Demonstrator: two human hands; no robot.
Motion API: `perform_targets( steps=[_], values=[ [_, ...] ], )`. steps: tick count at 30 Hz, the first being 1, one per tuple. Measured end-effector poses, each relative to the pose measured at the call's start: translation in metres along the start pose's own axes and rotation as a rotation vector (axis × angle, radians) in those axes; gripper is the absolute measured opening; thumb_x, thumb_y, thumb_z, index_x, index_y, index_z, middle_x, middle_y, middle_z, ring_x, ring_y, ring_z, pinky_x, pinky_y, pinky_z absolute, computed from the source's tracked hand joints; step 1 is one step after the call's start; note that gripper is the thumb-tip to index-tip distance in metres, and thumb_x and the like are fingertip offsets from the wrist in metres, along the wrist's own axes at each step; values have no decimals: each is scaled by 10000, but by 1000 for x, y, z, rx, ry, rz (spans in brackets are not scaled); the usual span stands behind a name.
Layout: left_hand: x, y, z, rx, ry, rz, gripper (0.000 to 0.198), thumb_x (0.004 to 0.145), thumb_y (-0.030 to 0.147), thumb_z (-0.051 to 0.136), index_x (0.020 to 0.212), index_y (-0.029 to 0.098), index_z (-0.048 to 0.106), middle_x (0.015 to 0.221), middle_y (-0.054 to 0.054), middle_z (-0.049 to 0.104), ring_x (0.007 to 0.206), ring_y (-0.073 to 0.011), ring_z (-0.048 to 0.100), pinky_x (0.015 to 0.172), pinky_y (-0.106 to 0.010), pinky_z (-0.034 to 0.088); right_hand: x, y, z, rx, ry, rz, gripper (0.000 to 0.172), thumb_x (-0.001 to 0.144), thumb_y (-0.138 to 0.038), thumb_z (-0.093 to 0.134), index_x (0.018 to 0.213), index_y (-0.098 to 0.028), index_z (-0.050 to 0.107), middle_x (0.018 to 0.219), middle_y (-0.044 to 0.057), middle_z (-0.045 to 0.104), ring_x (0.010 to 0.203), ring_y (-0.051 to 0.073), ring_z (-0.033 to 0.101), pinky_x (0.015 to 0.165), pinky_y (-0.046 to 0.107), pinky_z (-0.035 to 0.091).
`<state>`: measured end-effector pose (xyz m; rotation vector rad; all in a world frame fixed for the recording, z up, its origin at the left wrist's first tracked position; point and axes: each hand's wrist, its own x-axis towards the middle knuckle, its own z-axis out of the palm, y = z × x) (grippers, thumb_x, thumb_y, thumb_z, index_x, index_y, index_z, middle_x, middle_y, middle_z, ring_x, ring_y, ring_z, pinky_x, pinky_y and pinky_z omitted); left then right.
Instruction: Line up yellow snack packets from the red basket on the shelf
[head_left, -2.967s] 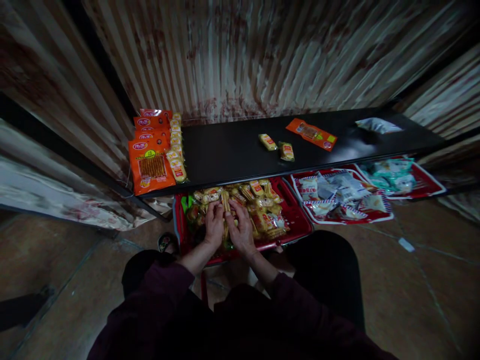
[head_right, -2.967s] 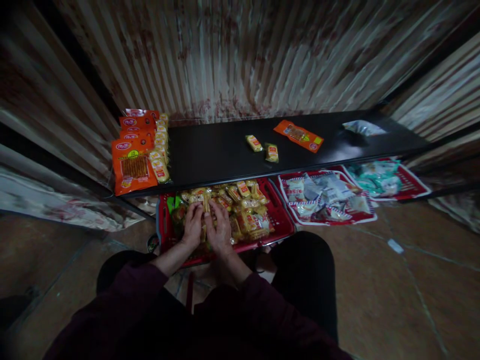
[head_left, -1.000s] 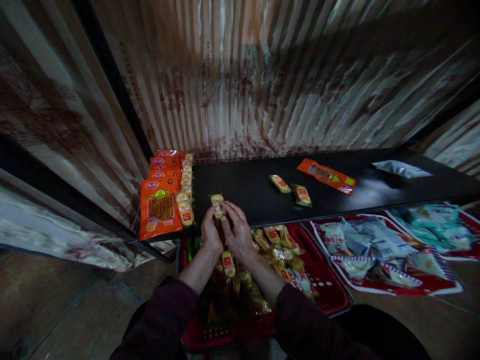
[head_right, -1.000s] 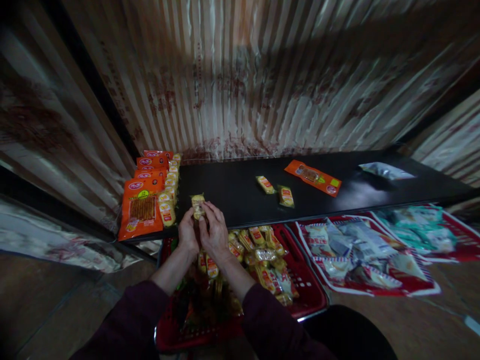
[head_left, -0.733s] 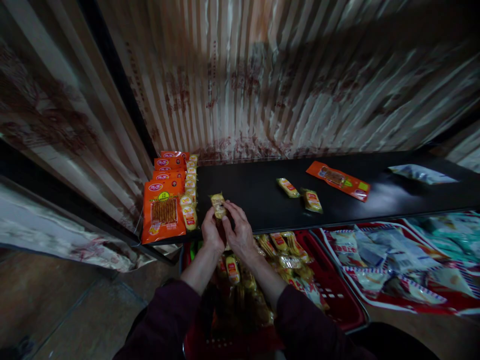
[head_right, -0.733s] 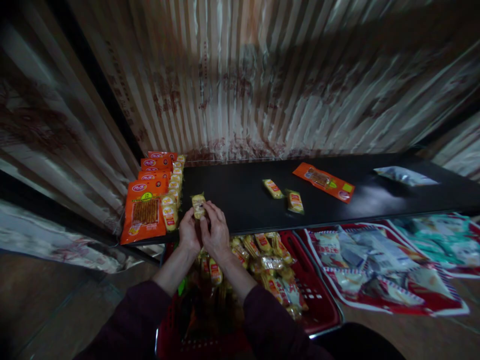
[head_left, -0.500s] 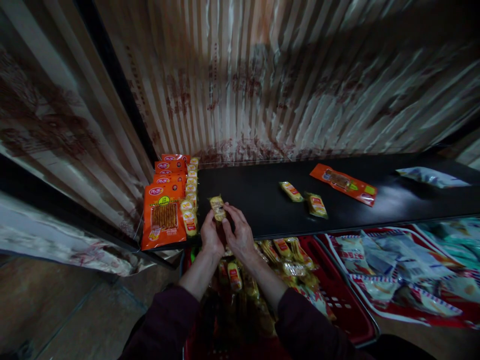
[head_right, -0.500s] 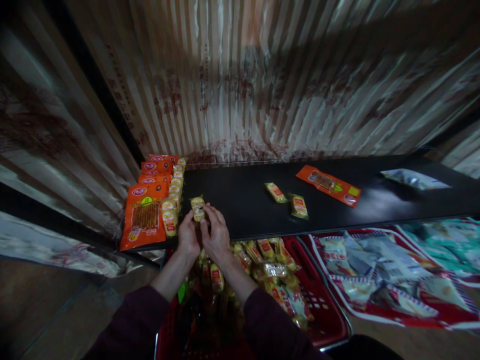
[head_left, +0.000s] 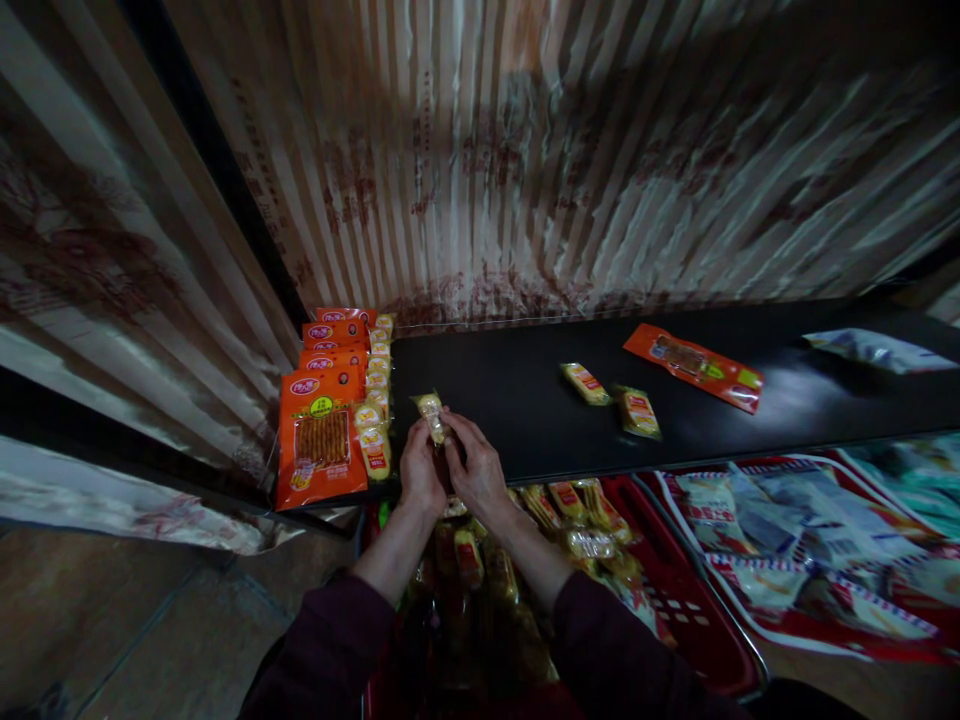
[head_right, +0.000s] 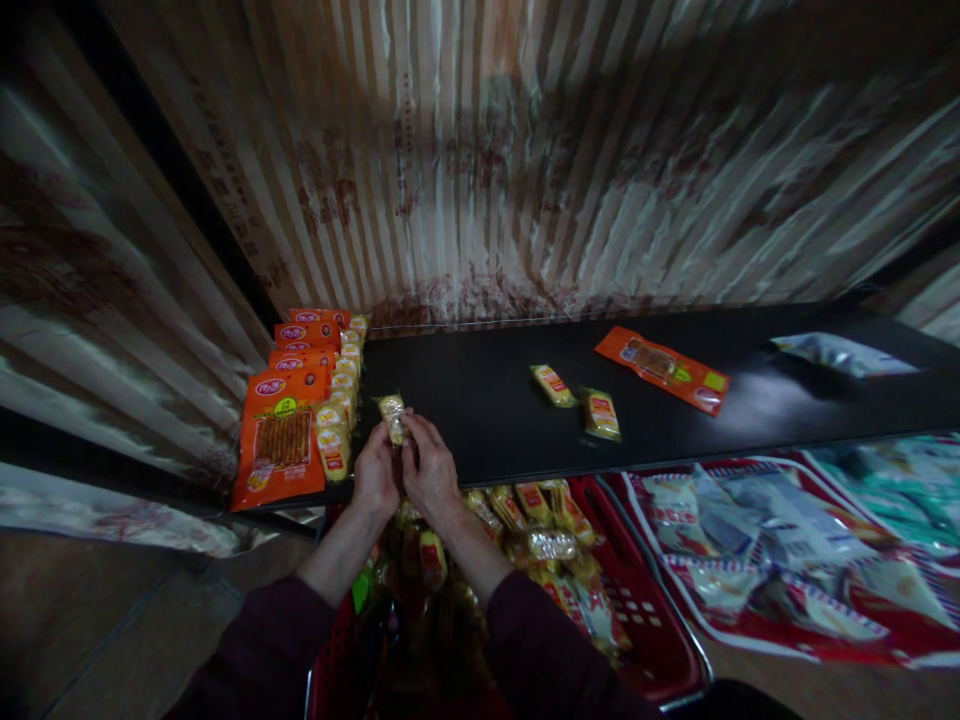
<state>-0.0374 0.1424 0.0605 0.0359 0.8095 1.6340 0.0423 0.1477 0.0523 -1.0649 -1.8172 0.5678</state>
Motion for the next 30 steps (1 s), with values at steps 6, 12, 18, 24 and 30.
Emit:
perform_targets(
  steps=[6,12,18,24,30],
  values=[
    [1,1,0,-8,-5,34,210,667,247,682,849,172,608,855,-9,676,860,-132,634,882,-267,432,2,-1,2,-8,2,19,412,870,-161,394,1246,-203,556,1243,104,589,1165,208,547,1019,426,452],
    [2,1,-1,9,22,65,203,672,267,678,837,181,596,809,19,646,784,-108,611,825,-246,429,5,-4,1,-27,-3,31,365,905,-282,421,1215,-175,580,1207,135,604,1149,220,557,1011,418,456],
    [-1,3,0,45,9,112,246,672,256,668,904,185,625,850,17,649,794,-106,599,800,-234,424,8,-3,3,-42,-11,66,411,875,-362,495,1206,-132,572,1194,166,599,1128,242,563,990,421,464],
    [0,3,0,66,24,144,250,691,259,647,927,179,640,889,-3,661,840,-120,603,840,-250,427,8,1,8,-52,1,118,417,860,-365,510,1209,-142,562,1187,161,595,1113,250,564,975,429,466],
    [-2,4,2,112,26,153,257,736,258,598,976,174,635,946,-28,671,883,-133,612,862,-260,430,12,-1,9,-26,2,149,376,845,-321,527,1180,-156,573,1145,136,612,1077,242,572,956,414,471]
  ],
)
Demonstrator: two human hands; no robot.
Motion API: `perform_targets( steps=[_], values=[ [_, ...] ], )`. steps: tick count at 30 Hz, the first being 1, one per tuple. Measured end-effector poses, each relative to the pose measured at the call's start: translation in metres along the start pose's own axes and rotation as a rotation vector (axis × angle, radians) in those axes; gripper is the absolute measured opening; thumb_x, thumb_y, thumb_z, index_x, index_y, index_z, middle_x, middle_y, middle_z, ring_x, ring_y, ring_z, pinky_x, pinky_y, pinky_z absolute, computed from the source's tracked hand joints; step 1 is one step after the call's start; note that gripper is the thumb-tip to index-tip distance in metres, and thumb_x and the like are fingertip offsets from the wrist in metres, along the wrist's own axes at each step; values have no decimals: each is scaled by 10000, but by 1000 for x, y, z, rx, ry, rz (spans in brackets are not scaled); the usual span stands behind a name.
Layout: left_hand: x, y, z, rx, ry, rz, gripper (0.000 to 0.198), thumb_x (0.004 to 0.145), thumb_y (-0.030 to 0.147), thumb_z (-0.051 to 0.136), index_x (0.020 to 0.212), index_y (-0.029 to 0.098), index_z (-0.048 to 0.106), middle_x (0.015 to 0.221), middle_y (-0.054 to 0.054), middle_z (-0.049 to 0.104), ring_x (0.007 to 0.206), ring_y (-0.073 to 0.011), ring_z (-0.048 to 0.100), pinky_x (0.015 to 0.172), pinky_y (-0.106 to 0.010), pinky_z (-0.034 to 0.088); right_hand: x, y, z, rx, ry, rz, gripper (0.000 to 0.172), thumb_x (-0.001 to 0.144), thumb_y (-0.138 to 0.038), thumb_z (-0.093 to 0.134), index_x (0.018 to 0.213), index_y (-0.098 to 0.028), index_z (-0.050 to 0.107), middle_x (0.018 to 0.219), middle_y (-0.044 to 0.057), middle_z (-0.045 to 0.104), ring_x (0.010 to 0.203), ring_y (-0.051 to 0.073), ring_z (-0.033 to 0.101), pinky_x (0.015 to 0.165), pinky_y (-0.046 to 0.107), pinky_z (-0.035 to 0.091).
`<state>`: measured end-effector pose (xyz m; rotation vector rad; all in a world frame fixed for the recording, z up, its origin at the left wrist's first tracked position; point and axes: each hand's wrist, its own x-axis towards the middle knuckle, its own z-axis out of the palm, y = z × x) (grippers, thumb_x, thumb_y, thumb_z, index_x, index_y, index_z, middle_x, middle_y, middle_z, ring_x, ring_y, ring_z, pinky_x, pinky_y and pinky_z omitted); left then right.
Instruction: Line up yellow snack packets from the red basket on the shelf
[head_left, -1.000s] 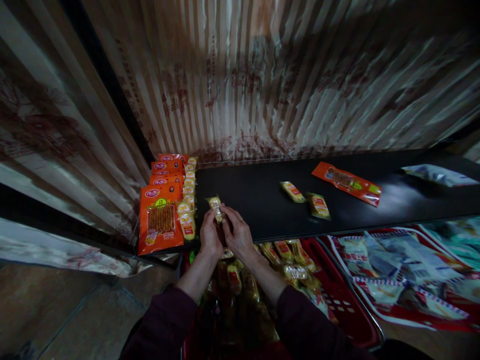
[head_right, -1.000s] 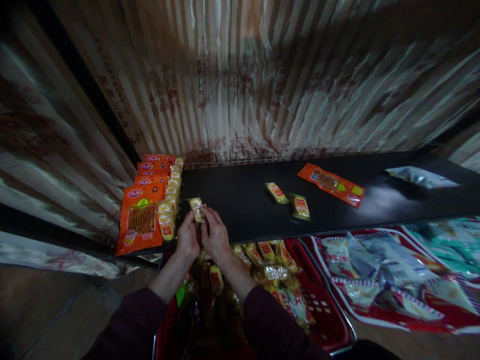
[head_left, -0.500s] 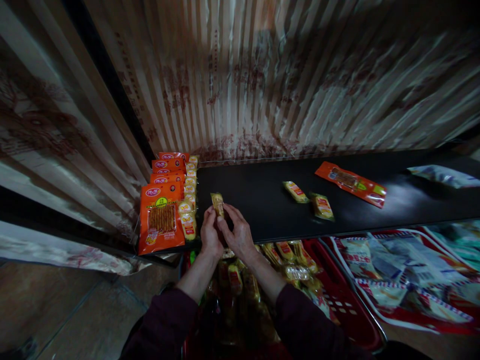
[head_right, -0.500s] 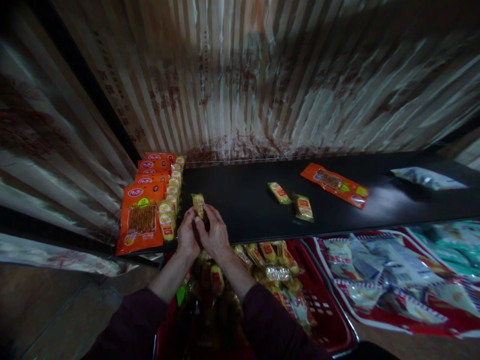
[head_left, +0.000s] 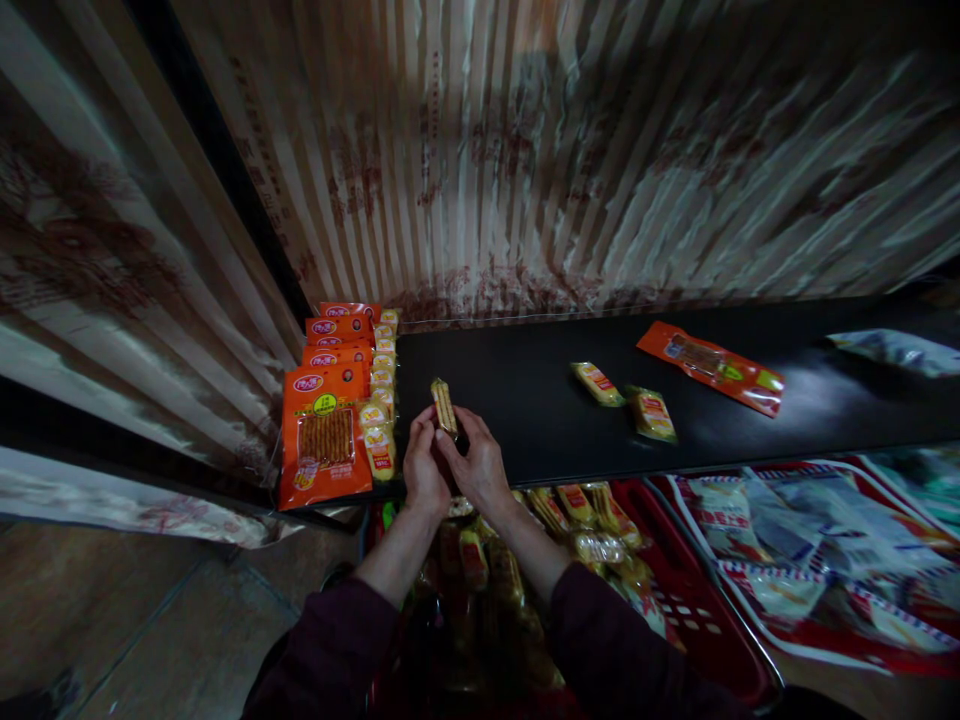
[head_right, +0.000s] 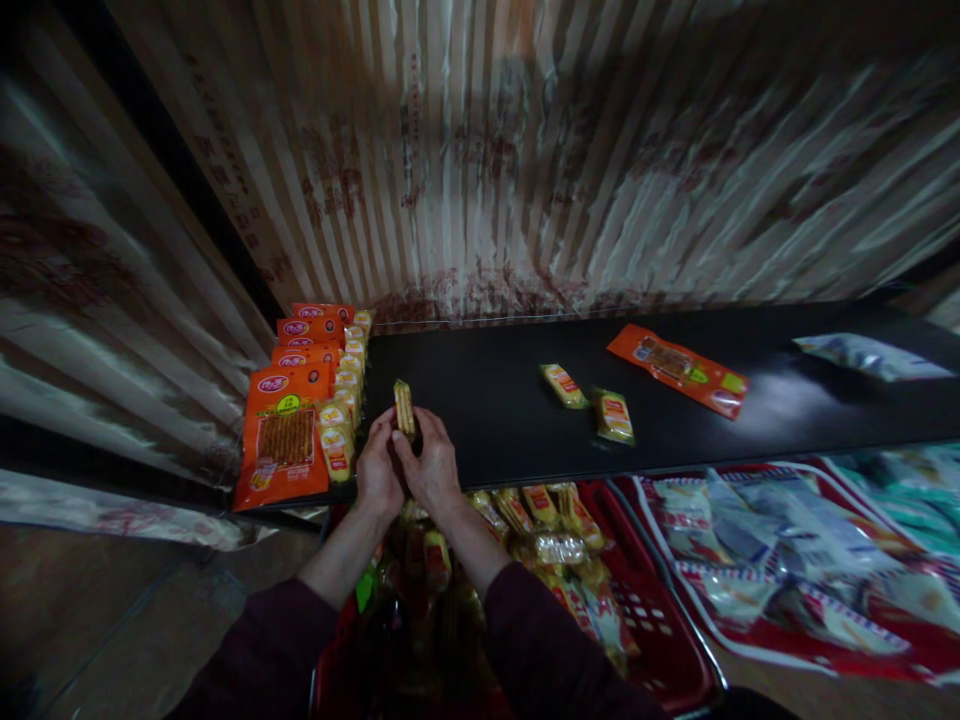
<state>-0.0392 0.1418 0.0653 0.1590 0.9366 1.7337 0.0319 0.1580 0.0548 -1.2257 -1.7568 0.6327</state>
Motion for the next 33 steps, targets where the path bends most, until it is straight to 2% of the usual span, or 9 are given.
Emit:
perform_targets(
  steps=[9,14,17,23,28,33],
  values=[
    [0,-4,-1,77,-22,59,318,757,265,577,1061,177,607,1104,-63,663,1019,-163,611,934,-278,424,3,1,1,-2,47,60,316,842,-322,507,1095,-175,626,1016,113,620,962,227,584,877,385,491],
    [-1,-5,-5,187,-56,139,340,797,305,549,1102,175,622,1180,-74,640,1115,-190,573,989,-306,404,2,4,3,-2,36,104,324,853,-352,473,1028,-148,654,970,118,599,908,215,578,833,361,494],
    [2,-7,-9,226,-65,159,349,807,298,544,1125,179,624,1232,-78,616,1164,-204,547,1025,-331,385,3,2,3,8,28,111,340,857,-349,461,1059,-146,643,978,121,611,907,217,571,821,361,494],
    [8,-13,-17,246,-110,199,381,815,300,556,1175,188,608,1310,-78,567,1234,-215,498,1070,-353,351,6,3,4,19,24,151,457,848,-321,456,1246,-109,534,1061,146,619,908,223,595,852,390,491],
    [9,-13,-20,263,-127,241,365,822,290,561,1170,199,622,1356,-62,529,1296,-203,431,1116,-344,286,9,10,8,29,23,140,449,855,-322,440,1235,-105,542,1121,164,620,971,238,607,891,408,483],
    [9,-11,-19,271,-101,253,360,820,284,565,1163,197,630,1358,-66,528,1304,-202,421,1119,-347,282,11,14,12,10,24,109,418,863,-311,427,1212,-125,565,1122,155,632,1008,235,605,898,400,488]
  ],
)
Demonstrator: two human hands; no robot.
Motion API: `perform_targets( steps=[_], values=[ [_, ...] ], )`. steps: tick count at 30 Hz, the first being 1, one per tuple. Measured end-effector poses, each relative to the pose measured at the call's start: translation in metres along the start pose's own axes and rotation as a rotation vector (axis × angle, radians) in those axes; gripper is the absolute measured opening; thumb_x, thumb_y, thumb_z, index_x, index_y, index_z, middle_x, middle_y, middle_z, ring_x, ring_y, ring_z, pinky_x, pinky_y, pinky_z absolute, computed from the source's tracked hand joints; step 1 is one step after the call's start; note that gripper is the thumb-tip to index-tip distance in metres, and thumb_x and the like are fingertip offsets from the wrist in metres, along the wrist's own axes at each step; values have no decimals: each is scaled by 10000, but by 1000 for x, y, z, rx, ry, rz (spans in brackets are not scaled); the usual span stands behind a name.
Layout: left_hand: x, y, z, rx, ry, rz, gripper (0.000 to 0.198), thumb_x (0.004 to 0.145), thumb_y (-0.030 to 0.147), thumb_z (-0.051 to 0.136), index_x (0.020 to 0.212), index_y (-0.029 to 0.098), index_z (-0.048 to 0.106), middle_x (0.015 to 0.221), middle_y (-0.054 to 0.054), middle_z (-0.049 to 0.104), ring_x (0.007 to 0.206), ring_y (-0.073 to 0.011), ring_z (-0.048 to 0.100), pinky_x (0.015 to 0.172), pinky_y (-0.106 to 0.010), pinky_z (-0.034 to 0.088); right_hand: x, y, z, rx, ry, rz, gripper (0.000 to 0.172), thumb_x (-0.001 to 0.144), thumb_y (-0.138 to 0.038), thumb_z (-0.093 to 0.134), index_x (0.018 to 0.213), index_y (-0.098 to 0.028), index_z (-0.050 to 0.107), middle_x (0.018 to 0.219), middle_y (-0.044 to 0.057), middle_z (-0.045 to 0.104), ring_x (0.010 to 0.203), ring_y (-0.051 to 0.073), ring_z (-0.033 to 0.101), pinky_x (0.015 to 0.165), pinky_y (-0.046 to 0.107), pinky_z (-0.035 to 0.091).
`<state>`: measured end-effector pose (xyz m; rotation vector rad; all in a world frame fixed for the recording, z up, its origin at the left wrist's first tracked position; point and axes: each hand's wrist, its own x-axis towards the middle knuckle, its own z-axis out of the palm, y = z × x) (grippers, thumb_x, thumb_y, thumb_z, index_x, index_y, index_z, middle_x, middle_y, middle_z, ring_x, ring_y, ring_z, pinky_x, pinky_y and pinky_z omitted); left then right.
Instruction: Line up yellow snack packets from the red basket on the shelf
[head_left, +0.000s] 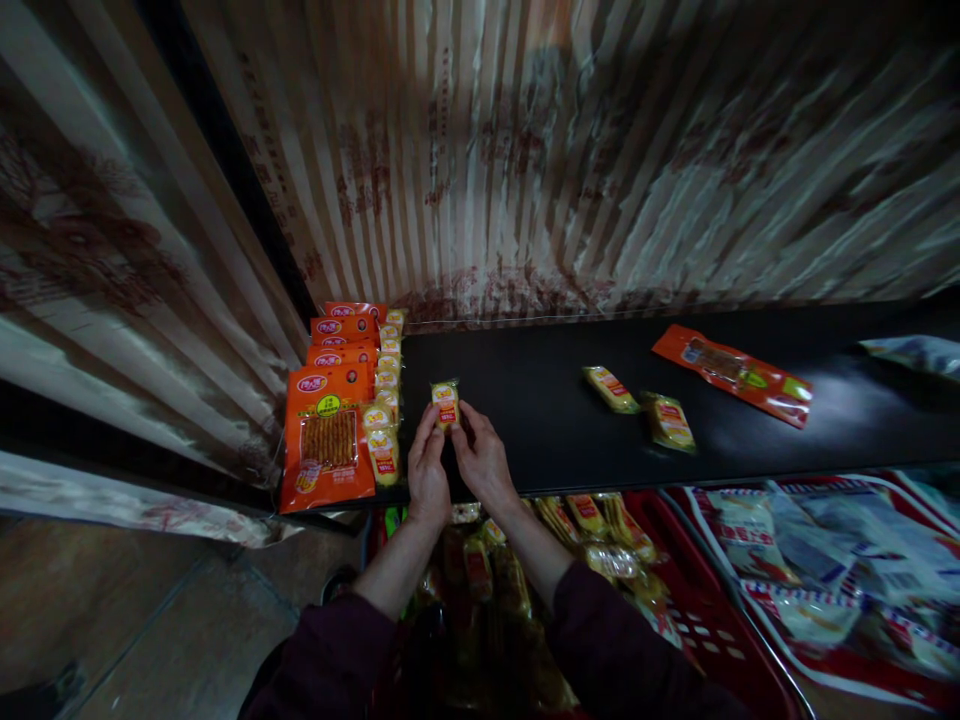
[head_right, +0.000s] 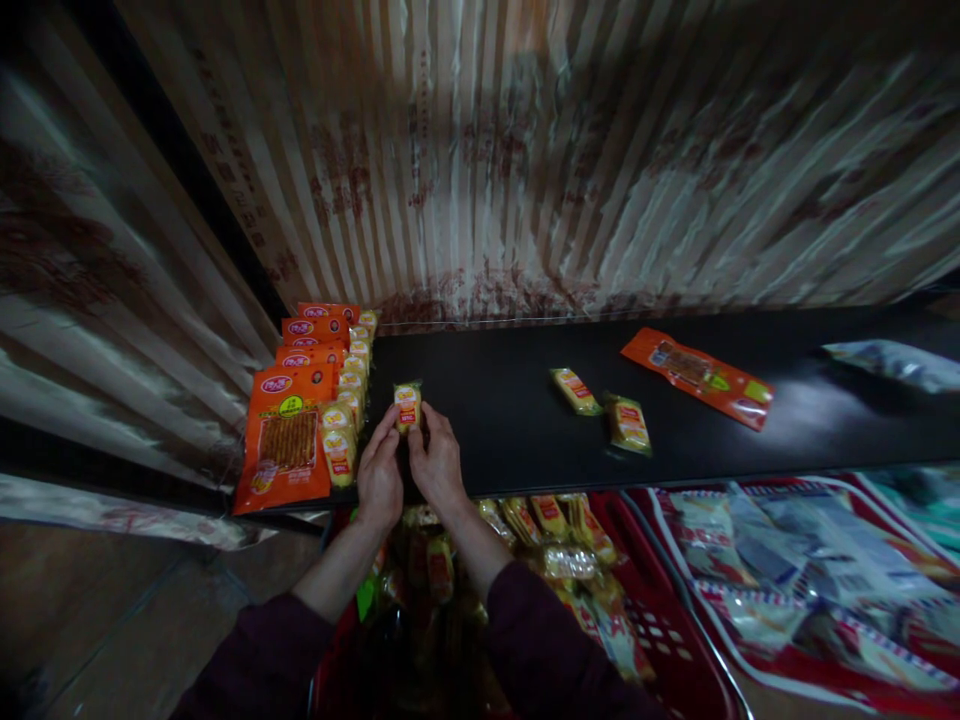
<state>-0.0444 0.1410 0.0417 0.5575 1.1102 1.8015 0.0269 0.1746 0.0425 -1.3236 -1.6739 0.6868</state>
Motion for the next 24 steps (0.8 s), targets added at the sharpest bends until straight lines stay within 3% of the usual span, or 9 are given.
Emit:
perform_targets(
  steps=[11,24],
  values=[
    [14,2,-1,43,17,-21,333,819,238,546,1132,193,651,1343,-74,541,1294,-192,435,1118,-332,278,9,5,8,-34,24,-41,367,853,-252,444,1175,-156,591,1079,130,656,982,222,617,897,388,489],
    [28,8,17,90,89,-66,318,810,176,528,1098,198,662,1327,-59,557,1282,-189,451,1116,-337,287,24,4,8,-10,-20,-38,352,842,-224,450,1157,-152,590,1071,126,665,965,225,620,882,395,489]
  ],
)
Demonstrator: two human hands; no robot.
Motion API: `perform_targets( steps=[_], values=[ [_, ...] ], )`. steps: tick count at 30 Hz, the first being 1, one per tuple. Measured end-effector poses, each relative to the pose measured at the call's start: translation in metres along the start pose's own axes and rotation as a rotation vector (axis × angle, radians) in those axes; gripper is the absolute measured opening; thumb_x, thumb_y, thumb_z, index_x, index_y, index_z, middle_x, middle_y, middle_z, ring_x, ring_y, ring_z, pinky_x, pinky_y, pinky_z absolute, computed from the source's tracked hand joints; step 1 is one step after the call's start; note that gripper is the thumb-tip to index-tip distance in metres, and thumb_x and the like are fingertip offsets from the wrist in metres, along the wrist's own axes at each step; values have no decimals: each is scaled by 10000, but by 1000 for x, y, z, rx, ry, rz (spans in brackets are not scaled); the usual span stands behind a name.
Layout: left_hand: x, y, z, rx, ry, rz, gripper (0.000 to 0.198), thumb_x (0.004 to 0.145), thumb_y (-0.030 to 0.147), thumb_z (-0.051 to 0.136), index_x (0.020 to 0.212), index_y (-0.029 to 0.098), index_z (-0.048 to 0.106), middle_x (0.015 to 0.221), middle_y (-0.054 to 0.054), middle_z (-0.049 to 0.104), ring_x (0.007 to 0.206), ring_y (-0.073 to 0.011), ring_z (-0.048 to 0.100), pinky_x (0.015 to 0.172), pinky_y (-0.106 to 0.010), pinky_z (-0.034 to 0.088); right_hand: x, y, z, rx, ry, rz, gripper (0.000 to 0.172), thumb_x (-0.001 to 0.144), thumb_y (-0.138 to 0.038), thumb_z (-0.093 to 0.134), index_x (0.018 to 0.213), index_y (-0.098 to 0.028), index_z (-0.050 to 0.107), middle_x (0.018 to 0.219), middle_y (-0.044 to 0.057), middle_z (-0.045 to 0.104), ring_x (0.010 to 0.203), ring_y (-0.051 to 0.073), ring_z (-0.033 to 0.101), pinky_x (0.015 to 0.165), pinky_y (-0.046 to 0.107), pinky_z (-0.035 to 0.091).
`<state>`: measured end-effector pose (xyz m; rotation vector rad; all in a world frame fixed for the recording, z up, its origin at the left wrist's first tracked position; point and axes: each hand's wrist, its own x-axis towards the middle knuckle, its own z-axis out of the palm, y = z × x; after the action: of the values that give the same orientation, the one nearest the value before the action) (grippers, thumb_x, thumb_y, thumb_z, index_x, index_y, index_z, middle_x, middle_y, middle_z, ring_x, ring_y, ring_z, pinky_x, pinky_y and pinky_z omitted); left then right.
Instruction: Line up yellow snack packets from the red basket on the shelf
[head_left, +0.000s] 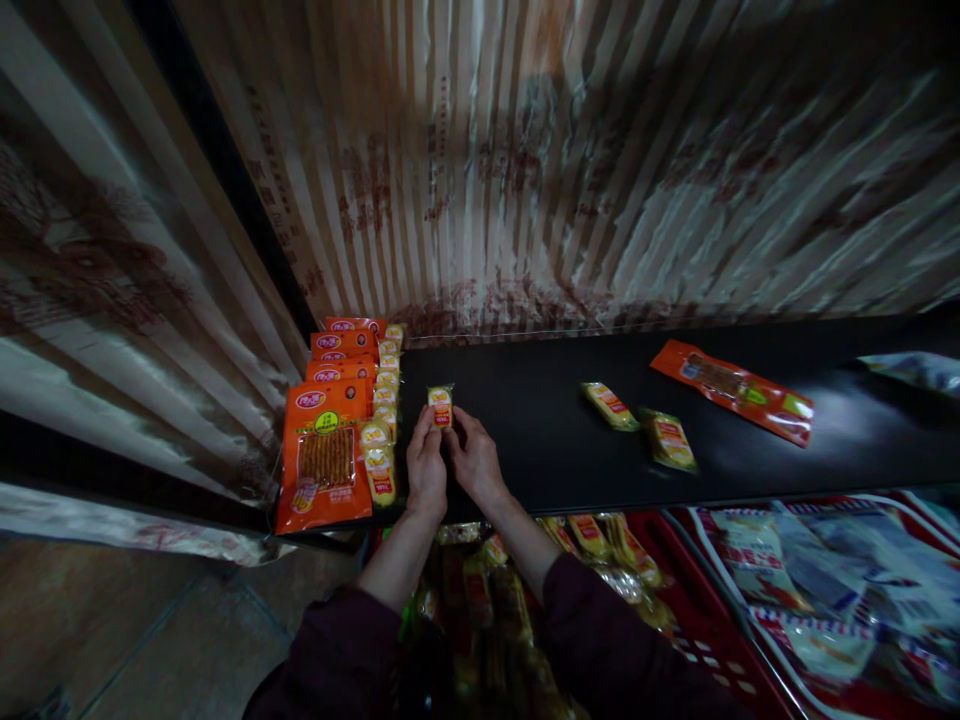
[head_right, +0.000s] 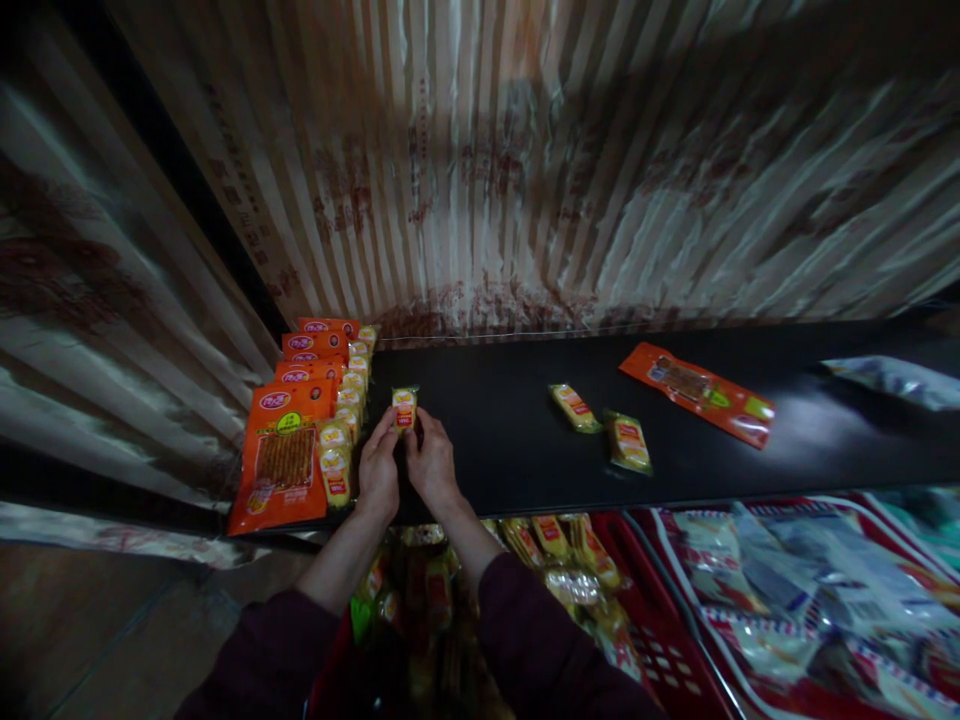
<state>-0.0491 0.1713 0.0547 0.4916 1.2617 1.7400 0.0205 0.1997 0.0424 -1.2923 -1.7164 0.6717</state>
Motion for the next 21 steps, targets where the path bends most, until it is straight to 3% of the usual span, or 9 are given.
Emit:
perform_targets(
  steps=[12,21],
  values=[
    [19,7,14,-31,74,-28,272,788,99,532,995,190,683,1283,-61,590,1252,-181,481,1105,-337,302,18,3,8,6,-3,-6,347,823,-229,469,1137,-173,606,1050,110,675,935,228,627,857,399,499],
    [28,3,17,-28,111,-60,282,798,119,522,1040,175,656,1246,-83,607,1189,-184,534,1052,-337,370,24,6,13,-26,-7,1,353,811,-215,472,1133,-158,606,1042,117,678,940,232,628,862,401,497]
  ],
)
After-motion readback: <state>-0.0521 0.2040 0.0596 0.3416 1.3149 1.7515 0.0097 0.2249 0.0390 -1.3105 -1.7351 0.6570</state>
